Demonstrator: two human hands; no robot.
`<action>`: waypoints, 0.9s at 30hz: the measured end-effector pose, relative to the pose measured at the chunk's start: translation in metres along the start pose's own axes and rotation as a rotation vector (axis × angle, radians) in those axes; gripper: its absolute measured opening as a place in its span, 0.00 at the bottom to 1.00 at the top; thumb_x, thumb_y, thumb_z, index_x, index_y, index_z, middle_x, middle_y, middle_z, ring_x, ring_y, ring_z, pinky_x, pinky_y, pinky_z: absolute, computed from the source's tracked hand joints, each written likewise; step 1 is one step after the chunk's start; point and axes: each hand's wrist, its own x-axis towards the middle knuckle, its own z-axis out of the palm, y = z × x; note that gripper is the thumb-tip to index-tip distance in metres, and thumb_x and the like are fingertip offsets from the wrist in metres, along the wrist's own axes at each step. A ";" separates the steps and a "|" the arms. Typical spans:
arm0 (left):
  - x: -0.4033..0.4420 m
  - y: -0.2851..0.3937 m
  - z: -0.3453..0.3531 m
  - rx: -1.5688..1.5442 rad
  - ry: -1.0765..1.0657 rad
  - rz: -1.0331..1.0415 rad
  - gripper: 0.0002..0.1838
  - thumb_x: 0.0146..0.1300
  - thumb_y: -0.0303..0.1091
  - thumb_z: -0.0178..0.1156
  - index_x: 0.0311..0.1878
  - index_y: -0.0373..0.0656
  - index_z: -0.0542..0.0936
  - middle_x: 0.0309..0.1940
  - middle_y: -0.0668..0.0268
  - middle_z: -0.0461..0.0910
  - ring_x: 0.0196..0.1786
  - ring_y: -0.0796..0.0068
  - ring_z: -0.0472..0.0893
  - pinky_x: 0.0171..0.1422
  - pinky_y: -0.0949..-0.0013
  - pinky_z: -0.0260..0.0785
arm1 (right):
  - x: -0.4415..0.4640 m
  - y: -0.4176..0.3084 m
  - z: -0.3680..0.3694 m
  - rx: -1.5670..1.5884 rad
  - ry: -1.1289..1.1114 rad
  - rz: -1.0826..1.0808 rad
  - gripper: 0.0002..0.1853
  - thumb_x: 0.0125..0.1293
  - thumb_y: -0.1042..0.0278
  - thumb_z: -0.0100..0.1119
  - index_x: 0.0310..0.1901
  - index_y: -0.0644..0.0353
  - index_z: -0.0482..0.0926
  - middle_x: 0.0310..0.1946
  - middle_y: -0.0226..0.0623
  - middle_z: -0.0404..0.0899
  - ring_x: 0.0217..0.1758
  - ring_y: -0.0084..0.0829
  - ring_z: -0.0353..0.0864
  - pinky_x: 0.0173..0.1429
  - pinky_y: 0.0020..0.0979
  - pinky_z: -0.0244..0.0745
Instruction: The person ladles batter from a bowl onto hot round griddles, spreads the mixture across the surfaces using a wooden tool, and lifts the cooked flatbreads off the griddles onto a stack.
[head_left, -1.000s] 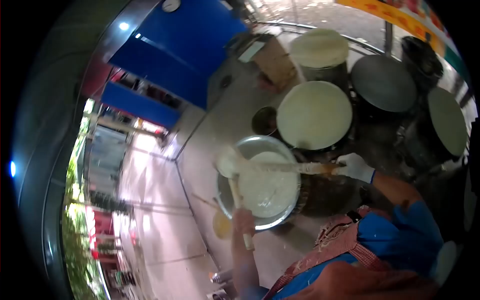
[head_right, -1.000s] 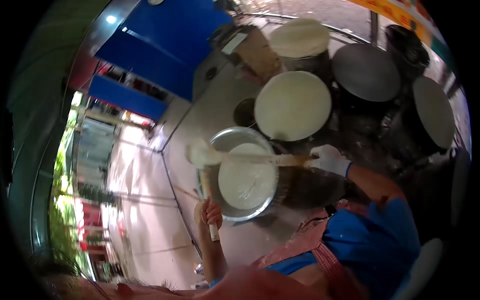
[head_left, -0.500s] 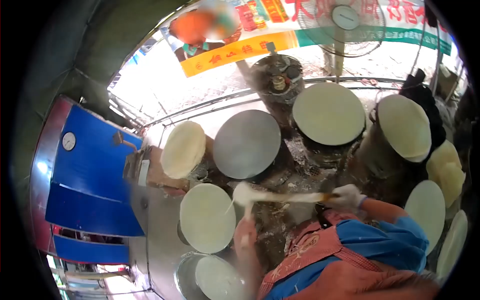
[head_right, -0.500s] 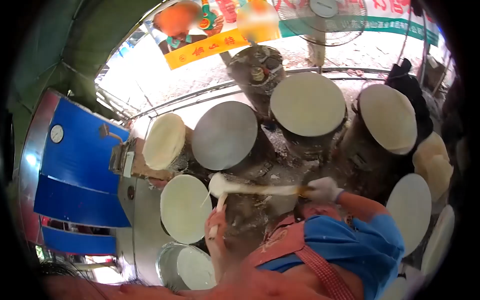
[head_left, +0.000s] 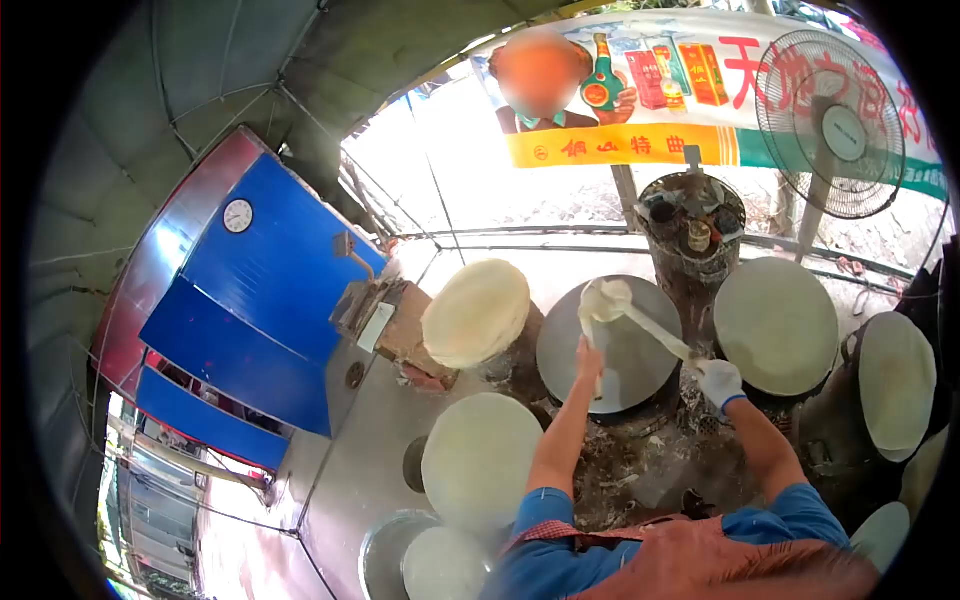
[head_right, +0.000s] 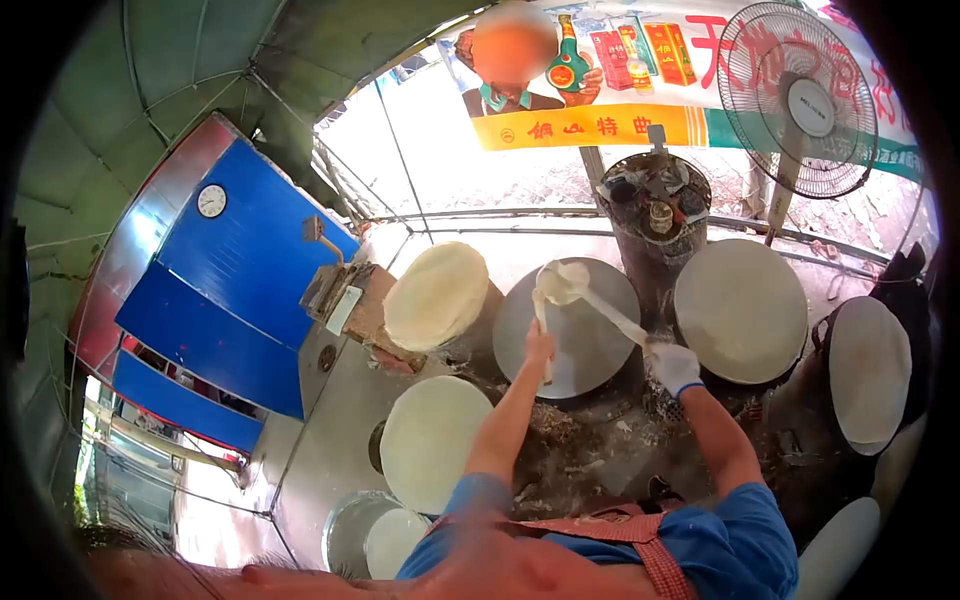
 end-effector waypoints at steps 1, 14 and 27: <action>0.012 -0.008 -0.006 0.252 0.102 0.112 0.41 0.60 0.26 0.50 0.73 0.65 0.44 0.22 0.60 0.71 0.23 0.66 0.75 0.25 0.60 0.68 | 0.003 0.006 -0.004 0.067 0.025 0.027 0.11 0.56 0.61 0.57 0.38 0.55 0.82 0.27 0.45 0.80 0.32 0.43 0.81 0.37 0.42 0.74; 0.001 0.089 -0.106 0.170 0.365 0.475 0.33 0.58 0.23 0.52 0.68 0.38 0.57 0.60 0.44 0.68 0.57 0.56 0.75 0.56 0.63 0.67 | 0.072 -0.010 0.060 0.931 0.027 0.252 0.13 0.60 0.67 0.54 0.43 0.63 0.82 0.29 0.37 0.83 0.30 0.28 0.82 0.39 0.29 0.75; -0.236 -0.102 -0.156 -0.059 0.020 -0.081 0.35 0.55 0.19 0.52 0.69 0.42 0.60 0.50 0.60 0.75 0.46 0.70 0.76 0.48 0.71 0.68 | 0.062 -0.116 0.117 0.966 -0.084 0.423 0.16 0.53 0.59 0.64 0.37 0.64 0.83 0.28 0.40 0.83 0.33 0.30 0.81 0.42 0.32 0.73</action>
